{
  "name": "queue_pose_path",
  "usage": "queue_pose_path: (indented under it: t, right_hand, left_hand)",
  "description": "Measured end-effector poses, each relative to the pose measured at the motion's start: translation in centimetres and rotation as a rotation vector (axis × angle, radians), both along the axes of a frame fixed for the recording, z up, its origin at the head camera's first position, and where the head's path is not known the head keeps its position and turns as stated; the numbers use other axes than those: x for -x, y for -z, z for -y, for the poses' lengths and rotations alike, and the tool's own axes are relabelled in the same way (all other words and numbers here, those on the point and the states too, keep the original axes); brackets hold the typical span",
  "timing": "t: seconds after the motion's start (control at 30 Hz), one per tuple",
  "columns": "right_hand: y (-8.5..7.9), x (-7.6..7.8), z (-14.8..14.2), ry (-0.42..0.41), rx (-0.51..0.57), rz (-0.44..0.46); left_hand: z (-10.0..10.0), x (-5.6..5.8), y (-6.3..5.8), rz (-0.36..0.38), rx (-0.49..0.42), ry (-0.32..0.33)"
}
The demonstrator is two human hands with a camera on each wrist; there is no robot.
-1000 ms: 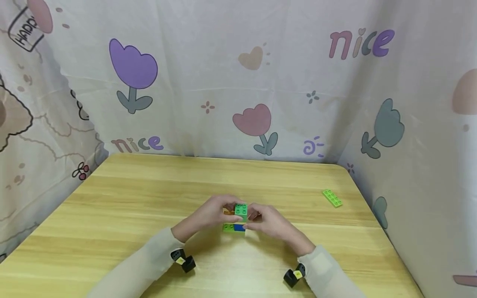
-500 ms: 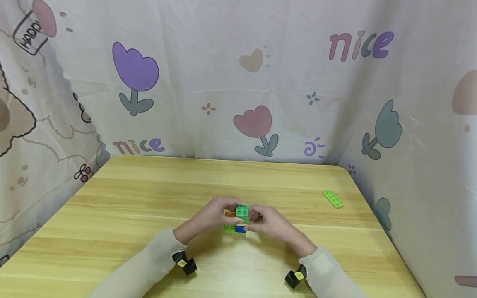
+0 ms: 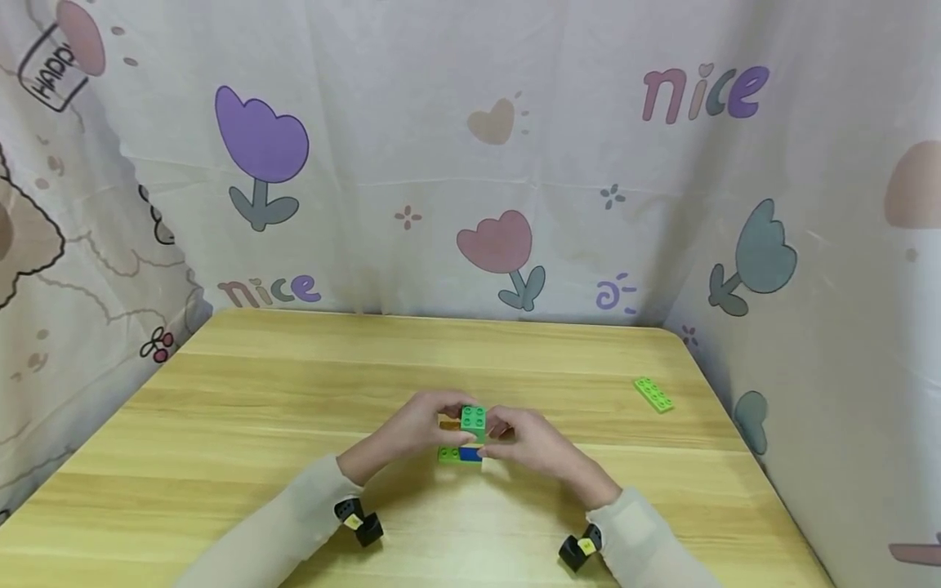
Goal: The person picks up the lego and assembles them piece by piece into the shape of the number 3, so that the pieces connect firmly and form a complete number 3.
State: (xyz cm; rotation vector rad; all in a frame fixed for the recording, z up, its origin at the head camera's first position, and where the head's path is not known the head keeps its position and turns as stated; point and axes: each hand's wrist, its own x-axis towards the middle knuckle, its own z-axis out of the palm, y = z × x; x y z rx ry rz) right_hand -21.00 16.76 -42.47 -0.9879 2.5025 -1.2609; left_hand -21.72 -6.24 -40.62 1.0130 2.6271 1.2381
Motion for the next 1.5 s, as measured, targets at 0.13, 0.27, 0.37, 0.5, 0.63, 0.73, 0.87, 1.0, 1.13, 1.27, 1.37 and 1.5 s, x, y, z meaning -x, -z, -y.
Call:
queue_pose_path:
  t: [0.13, 0.27, 0.37, 0.5, 0.63, 0.73, 0.87, 1.0, 1.13, 1.27, 1.37, 1.5]
  right_hand:
    - [-0.1, -0.1, 0.1, 0.005, -0.008, 0.003]
    - [-0.1, -0.1, 0.0, 0.013, -0.021, 0.004]
    - [-0.1, 0.0, -0.1, 0.021, -0.033, 0.001]
    - [-0.2, 0.1, -0.4, 0.032, -0.041, -0.018]
    - [-0.4, 0.3, -0.6, 0.044, -0.031, -0.044]
    - [-0.6, 0.5, -0.9, 0.063, -0.035, -0.06]
    - [-0.9, 0.6, -1.3, 0.096, -0.052, -0.072]
    - [-1.3, 0.7, -1.7, 0.127, -0.056, -0.083]
    - [-1.7, 1.0, -2.3, 0.157, -0.055, -0.112]
    - [-2.1, 1.2, -2.9, 0.204, -0.058, -0.129]
    - [-2.3, 1.4, -3.4, 0.239, -0.063, -0.137]
    - [-2.1, 1.8, -3.9, 0.274, -0.081, -0.181]
  left_hand:
    - [0.1, 0.0, 0.1, 0.015, -0.003, -0.002]
    - [0.2, 0.0, 0.0, 0.018, 0.005, -0.005]
    - [0.4, 0.1, 0.0, 0.019, 0.013, -0.011]
    - [0.5, 0.2, 0.0, 0.031, 0.009, -0.008]
    - [0.7, 0.2, -0.1, 0.05, -0.002, -0.003]
    - [0.9, 0.2, -0.3, 0.058, -0.004, 0.004]
    - [1.2, 0.3, -0.6, 0.049, 0.007, 0.024]
    - [1.5, 0.6, -0.8, 0.029, 0.04, 0.029]
    - [1.7, 0.7, -1.1, 0.029, 0.055, 0.028]
    - [1.9, 0.7, -1.1, 0.042, 0.044, 0.038]
    - [1.8, 0.8, -1.0, 0.046, 0.034, 0.042]
    - [1.8, 0.8, -0.8, 0.035, 0.033, 0.038]
